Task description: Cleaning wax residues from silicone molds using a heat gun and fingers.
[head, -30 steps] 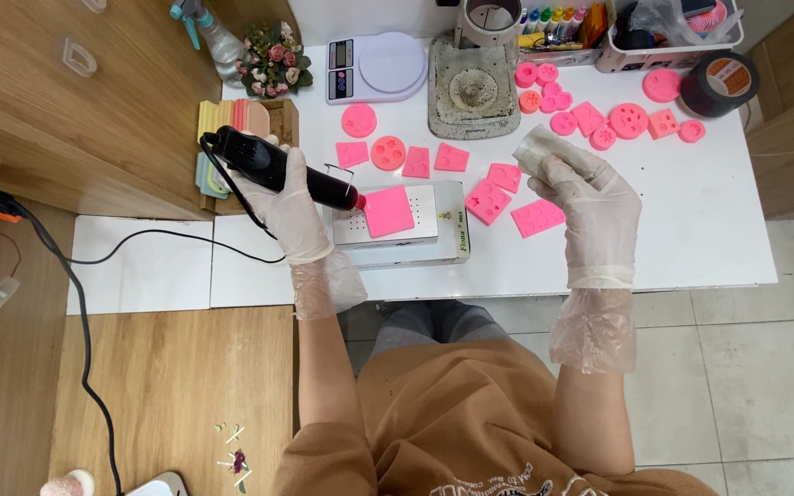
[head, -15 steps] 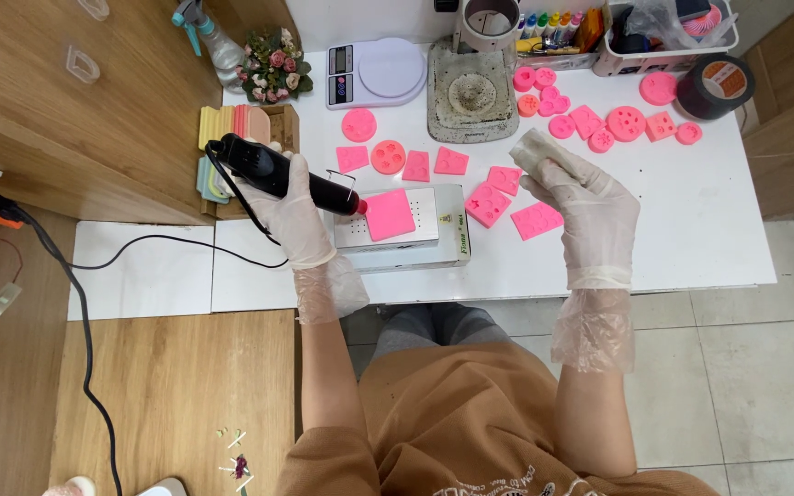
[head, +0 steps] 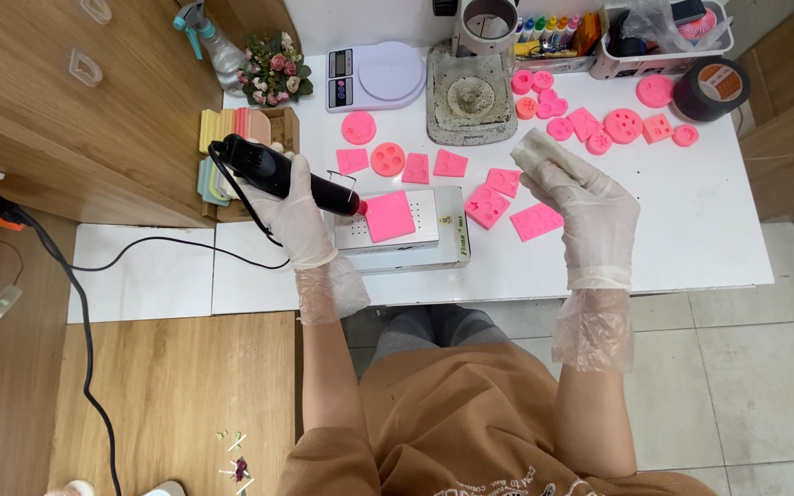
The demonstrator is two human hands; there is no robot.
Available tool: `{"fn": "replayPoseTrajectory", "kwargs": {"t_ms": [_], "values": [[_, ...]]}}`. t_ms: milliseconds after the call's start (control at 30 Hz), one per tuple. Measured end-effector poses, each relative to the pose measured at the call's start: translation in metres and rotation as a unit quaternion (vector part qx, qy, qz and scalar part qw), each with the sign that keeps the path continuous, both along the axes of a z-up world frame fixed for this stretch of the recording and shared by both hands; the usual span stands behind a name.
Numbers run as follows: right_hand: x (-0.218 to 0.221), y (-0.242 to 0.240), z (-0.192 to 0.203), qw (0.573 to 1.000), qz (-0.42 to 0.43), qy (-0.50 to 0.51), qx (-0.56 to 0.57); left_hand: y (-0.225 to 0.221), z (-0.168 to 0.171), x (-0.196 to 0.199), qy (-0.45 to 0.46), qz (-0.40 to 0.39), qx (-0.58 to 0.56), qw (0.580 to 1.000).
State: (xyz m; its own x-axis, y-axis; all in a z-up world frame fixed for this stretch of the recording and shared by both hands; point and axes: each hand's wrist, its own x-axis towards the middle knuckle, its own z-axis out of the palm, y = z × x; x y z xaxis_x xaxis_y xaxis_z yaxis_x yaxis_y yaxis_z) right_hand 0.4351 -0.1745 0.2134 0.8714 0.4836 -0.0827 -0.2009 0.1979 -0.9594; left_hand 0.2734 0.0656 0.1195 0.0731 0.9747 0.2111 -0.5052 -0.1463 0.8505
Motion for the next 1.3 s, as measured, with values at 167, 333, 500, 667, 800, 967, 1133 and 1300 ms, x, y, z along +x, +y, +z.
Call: {"fn": "replayPoseTrajectory", "kwargs": {"t_ms": [167,333,500,667,800,967,1133,1300], "values": [[0.002,0.0,-0.002,1.0,0.002,-0.004,0.0,0.0,-0.001,-0.001,0.003,-0.002,0.011,1.0],[0.002,-0.002,-0.004,1.0,0.001,-0.005,0.005,0.0,-0.003,-0.001,0.004,0.001,0.005,1.0],[0.0,-0.002,0.001,1.0,0.007,0.002,0.003,0.0,-0.002,0.0,-0.012,-0.018,0.007,1.0],[0.001,-0.002,-0.002,1.0,0.002,0.0,0.007,-0.003,0.001,0.001,-0.011,-0.016,-0.002,1.0],[0.002,-0.001,-0.005,1.0,-0.007,0.01,0.011,-0.006,0.006,0.001,0.001,-0.014,-0.024,1.0],[0.004,0.003,-0.018,1.0,0.004,0.02,0.012,-0.005,-0.001,0.003,0.031,-0.009,-0.003,0.999],[0.006,0.017,-0.049,0.998,0.036,0.021,-0.041,-0.008,-0.006,0.001,0.028,-0.019,-0.003,0.999],[-0.003,0.048,-0.104,0.968,0.099,-0.108,-0.205,-0.015,-0.001,-0.004,0.005,-0.02,-0.041,0.999]]}}
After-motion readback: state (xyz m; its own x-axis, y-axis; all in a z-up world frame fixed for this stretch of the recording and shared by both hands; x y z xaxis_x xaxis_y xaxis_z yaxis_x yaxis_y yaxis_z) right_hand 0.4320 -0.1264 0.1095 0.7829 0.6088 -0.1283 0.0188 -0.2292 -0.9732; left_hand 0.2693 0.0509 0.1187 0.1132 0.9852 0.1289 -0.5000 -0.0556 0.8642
